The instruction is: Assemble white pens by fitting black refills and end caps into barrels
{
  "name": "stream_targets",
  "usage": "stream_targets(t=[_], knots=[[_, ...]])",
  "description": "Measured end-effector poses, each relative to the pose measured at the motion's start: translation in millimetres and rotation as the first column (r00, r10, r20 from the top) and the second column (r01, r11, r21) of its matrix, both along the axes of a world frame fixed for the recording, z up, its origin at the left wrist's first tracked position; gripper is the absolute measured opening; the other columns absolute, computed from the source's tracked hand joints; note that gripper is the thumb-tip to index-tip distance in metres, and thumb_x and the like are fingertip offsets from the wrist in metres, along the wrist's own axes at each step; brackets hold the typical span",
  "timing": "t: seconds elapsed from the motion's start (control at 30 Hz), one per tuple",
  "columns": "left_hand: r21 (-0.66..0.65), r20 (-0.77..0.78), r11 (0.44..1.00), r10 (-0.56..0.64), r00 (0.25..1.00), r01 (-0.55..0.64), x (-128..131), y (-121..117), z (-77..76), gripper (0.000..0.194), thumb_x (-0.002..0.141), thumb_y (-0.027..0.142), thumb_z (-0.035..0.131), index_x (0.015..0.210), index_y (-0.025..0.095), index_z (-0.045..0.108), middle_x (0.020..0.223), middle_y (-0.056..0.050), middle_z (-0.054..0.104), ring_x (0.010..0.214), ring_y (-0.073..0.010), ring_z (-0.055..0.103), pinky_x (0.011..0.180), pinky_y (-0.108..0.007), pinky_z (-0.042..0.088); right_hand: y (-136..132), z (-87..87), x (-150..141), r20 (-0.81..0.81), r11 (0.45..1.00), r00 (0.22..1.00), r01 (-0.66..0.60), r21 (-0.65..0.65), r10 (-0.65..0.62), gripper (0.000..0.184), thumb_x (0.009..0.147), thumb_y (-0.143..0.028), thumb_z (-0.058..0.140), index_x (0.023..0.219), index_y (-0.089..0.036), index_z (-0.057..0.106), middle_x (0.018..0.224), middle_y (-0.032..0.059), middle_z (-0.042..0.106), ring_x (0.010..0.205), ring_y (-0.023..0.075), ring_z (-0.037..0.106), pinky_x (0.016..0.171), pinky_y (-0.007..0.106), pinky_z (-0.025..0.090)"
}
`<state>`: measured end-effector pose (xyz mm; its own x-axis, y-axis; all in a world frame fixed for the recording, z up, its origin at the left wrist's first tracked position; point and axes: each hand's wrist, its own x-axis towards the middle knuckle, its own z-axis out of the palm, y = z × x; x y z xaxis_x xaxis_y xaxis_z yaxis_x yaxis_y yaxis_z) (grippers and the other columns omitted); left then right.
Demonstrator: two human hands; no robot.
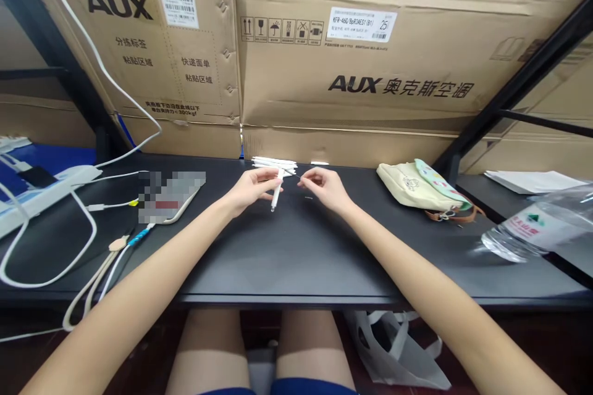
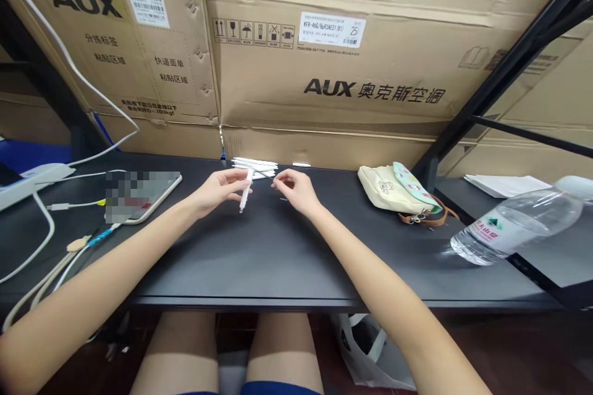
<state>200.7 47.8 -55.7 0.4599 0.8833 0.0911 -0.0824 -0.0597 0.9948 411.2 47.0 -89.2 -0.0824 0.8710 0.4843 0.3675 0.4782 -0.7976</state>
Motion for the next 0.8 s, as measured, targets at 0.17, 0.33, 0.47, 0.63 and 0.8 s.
stream_targets(t=[0.17, 0.33, 0.47, 0.63, 0.8], knots=[[0.011, -0.142, 0.998, -0.052, 0.988, 0.054, 1, -1, -2.6, 0.041, 0.059, 0.040, 0.078, 0.090, 0.015, 0.068, 0.088, -0.007, 0.065, 0.079, -0.0186, 0.063, 0.067, -0.030, 0.050, 1, 16.6, 16, -0.525, 0.991, 0.848, -0.006, -0.134, -0.066, 0.028, 0.059, -0.040, 0.075, 0.072, -0.020, 0.061, 0.064, -0.0025, 0.059, 0.064, 0.0120, 0.058, 0.064, 0.027, 0.051], [0.048, -0.239, 0.990, -0.118, 0.964, 0.133, 1, -2, -4.7, 0.041, 0.065, 0.042, 0.073, 0.095, 0.015, 0.067, 0.090, -0.006, 0.064, 0.081, -0.0172, 0.061, 0.067, -0.029, 0.048, -2, 22.7, 16, -0.606, 0.988, 0.793, -0.031, -0.153, -0.069, 0.033, 0.058, -0.046, 0.077, 0.069, -0.020, 0.060, 0.063, -0.0036, 0.058, 0.063, 0.0094, 0.057, 0.062, 0.024, 0.050], [0.063, -0.268, 0.986, -0.131, 0.954, 0.154, 0, -2, -3.2, 0.042, 0.067, 0.043, 0.071, 0.099, 0.015, 0.067, 0.091, -0.006, 0.064, 0.080, -0.0165, 0.060, 0.067, -0.028, 0.047, -5, 24.5, 12, -0.602, 0.985, 0.796, -0.046, -0.167, -0.065, 0.034, 0.055, -0.044, 0.079, 0.065, -0.018, 0.060, 0.060, -0.0033, 0.058, 0.060, 0.0088, 0.056, 0.059, 0.022, 0.051], [0.078, -0.301, 0.973, -0.184, 0.936, 0.216, 1, -3, -4.9, 0.041, 0.068, 0.042, 0.070, 0.098, 0.015, 0.067, 0.088, -0.006, 0.066, 0.077, -0.0152, 0.060, 0.065, -0.026, 0.047, -12, 22.2, 2, -0.546, 0.972, 0.837, -0.141, -0.190, 0.014, 0.033, 0.055, -0.042, 0.080, 0.065, -0.017, 0.062, 0.058, -0.0024, 0.059, 0.058, 0.0089, 0.057, 0.057, 0.022, 0.052], [0.058, -0.293, 0.958, -0.252, 0.922, 0.280, 2, -2, -10.9, 0.040, 0.069, 0.041, 0.070, 0.098, 0.013, 0.066, 0.081, -0.005, 0.065, 0.072, -0.0140, 0.059, 0.063, -0.026, 0.048, -18, 16.8, -11, -0.463, 0.920, 0.876, -0.287, -0.268, 0.138, 0.035, 0.060, -0.046, 0.076, 0.071, -0.016, 0.062, 0.060, 0.0000, 0.063, 0.056, 0.0107, 0.059, 0.061, 0.026, 0.052]])
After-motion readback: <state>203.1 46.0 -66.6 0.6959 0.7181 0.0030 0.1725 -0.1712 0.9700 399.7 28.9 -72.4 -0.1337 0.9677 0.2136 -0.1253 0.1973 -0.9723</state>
